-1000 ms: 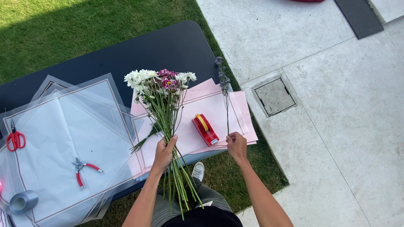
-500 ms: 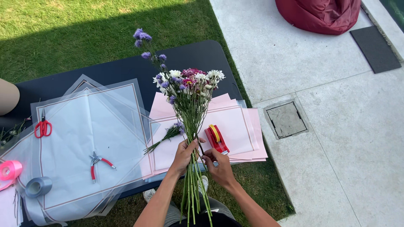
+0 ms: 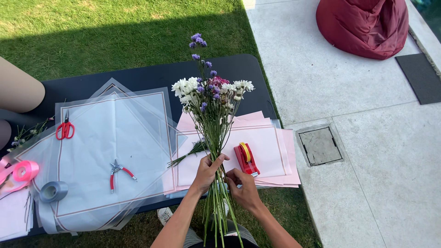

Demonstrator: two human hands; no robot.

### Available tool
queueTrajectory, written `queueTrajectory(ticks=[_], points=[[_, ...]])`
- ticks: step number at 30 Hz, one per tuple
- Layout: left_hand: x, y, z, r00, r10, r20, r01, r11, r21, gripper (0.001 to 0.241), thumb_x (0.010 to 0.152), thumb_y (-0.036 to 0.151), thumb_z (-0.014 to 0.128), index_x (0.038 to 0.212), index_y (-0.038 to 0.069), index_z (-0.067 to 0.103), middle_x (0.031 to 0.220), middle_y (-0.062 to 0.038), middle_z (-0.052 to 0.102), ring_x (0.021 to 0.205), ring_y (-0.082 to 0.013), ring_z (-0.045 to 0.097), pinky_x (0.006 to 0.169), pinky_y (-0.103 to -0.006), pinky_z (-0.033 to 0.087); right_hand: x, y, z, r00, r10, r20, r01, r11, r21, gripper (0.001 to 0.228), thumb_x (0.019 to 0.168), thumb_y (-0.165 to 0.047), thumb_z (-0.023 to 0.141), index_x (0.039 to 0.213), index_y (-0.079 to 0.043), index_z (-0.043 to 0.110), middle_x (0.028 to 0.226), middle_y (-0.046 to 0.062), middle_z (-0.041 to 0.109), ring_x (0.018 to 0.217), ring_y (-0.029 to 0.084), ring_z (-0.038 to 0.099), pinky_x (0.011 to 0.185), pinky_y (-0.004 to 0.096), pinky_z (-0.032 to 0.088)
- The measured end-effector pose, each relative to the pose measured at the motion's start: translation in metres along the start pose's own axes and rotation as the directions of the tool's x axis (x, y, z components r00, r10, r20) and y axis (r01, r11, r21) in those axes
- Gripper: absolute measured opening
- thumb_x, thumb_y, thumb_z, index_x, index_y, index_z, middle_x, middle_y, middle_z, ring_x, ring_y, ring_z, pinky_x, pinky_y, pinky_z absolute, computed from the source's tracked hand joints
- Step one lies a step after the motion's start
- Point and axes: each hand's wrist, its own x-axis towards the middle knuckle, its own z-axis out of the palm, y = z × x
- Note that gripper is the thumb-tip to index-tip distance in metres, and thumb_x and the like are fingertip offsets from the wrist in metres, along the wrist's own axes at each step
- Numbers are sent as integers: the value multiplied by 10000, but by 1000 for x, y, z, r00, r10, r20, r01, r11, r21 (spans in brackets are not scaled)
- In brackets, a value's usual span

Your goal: The person assembles a floral bouquet by hand-gathering various flower stems, trimming some stems using shears, and securing the bunch together with tape from a dispenser.

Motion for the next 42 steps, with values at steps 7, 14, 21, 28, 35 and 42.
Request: queueTrajectory(ticks=[7, 14, 21, 28, 35, 42], points=[[0, -10, -11, 998, 66, -6, -66, 998, 18, 346, 1151, 370, 781, 903, 129, 781, 904, 4, 704, 922, -185, 638, 962, -405, 468, 5, -22, -12, 988, 109, 107, -109, 994, -10, 72, 1083, -75, 826, 1075, -50, 893, 892, 88, 885, 695, 155, 725, 607, 261, 628], [-23, 2, -12, 985, 130, 110, -134, 991, 28, 322, 1168, 329, 720, 1294, 53, 828, 1231, -126, 861, 1180, -273, 827, 1105, -462, 664, 57, -54, -19, 913, 220, 345, -239, 971, 12, 853, 1032, -678, 660, 1738, -213, 547, 1707, 112, 689, 1505, 286, 696, 1212, 497, 587], [-16, -42, -60, 971, 240, -1, -207, 838, 504, 436, 1159, 158, 647, 730, 93, 615, 537, -86, 580, 488, -206, 508, 558, -434, 305, 96, -59, 34, 883, 179, 434, -245, 965, 99, 555, 1133, -479, 692, 1586, -163, 753, 1561, 37, 802, 1348, 180, 726, 1163, 363, 605], [-10, -87, -127, 765, 644, 0, -402, 477, 782, 209, 1118, 146, 655, 1171, 45, 830, 895, -217, 781, 645, -490, 688, 508, -579, 405, 126, -51, 86, 849, 166, 502, -232, 970, 73, 401, 1103, -490, 778, 1364, -186, 793, 1247, 34, 812, 1178, 229, 752, 1049, 426, 652], [-28, -83, -181, 681, 704, -201, -200, 443, 874, 226, 1148, 323, 652, 1121, 103, 695, 860, -142, 721, 632, -477, 678, 487, -559, 429, 126, -55, 144, 903, 78, 422, -142, 982, 123, 310, 1117, -412, 785, 1268, -156, 874, 1269, 14, 876, 1258, 155, 811, 1022, 355, 641], [-47, -40, -204, 695, 626, -354, -108, 577, 810, 309, 1164, 312, 624, 1332, 86, 751, 1077, -174, 856, 885, -525, 788, 644, -611, 557, 135, -79, 206, 989, -39, 143, 12, 982, 188, 198, 1124, -168, 789, 1157, -65, 954, 1061, 8, 948, 899, 91, 759, 776, 308, 633]])
